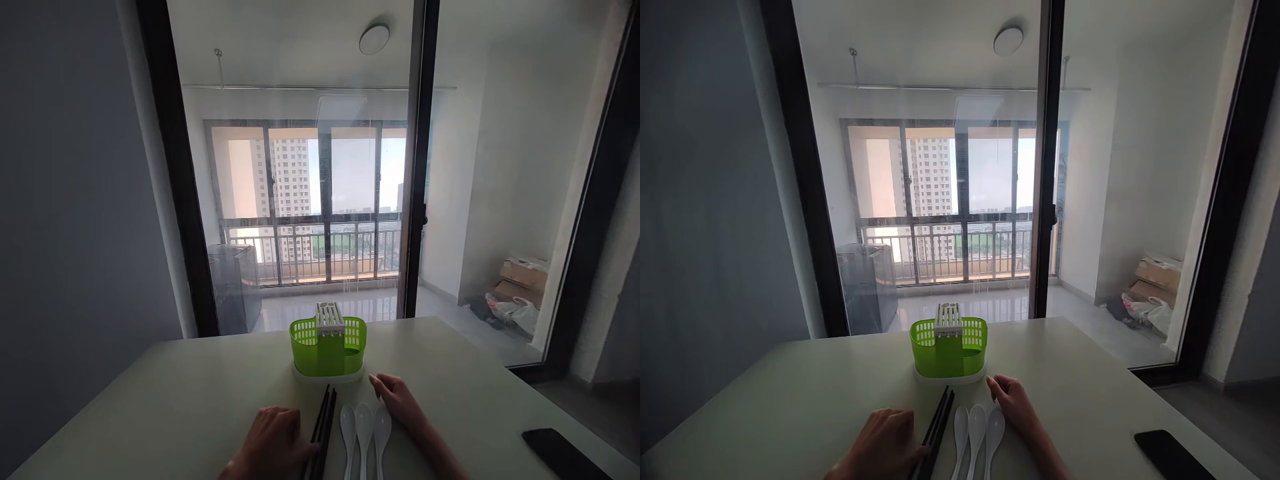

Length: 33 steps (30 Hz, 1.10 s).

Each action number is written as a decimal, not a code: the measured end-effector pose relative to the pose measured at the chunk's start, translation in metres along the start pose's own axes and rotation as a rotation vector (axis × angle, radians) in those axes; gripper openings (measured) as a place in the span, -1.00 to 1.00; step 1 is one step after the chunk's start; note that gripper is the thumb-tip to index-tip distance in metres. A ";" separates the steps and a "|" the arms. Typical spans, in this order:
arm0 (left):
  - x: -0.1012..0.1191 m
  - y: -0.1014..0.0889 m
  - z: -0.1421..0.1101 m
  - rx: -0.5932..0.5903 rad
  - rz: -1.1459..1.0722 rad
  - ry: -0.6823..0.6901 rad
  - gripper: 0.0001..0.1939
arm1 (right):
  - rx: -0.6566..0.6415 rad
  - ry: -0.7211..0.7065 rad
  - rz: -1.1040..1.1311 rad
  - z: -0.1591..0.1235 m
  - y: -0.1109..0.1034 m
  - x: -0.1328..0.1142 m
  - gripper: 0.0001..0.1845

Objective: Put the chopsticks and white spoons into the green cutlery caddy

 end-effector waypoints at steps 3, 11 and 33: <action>0.000 0.000 0.000 -0.032 -0.003 0.002 -0.55 | 0.005 0.006 -0.009 -0.001 0.000 0.001 -0.32; 0.008 -0.007 -0.002 -0.032 -0.030 -0.047 -0.66 | 0.000 0.003 -0.010 0.000 0.001 0.004 -0.30; 0.019 -0.007 -0.003 -0.108 0.118 -0.057 -0.80 | -0.028 -0.007 -0.014 -0.004 -0.003 0.003 -0.34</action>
Point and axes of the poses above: each hand's wrist, its own z-axis towards the middle knuckle, its own y-axis out of the palm, x = y × z, the point moved 4 cm from there along z, towards the middle knuckle, and after that the axes turned 4 degrees about -x, right-handed, at the moved point
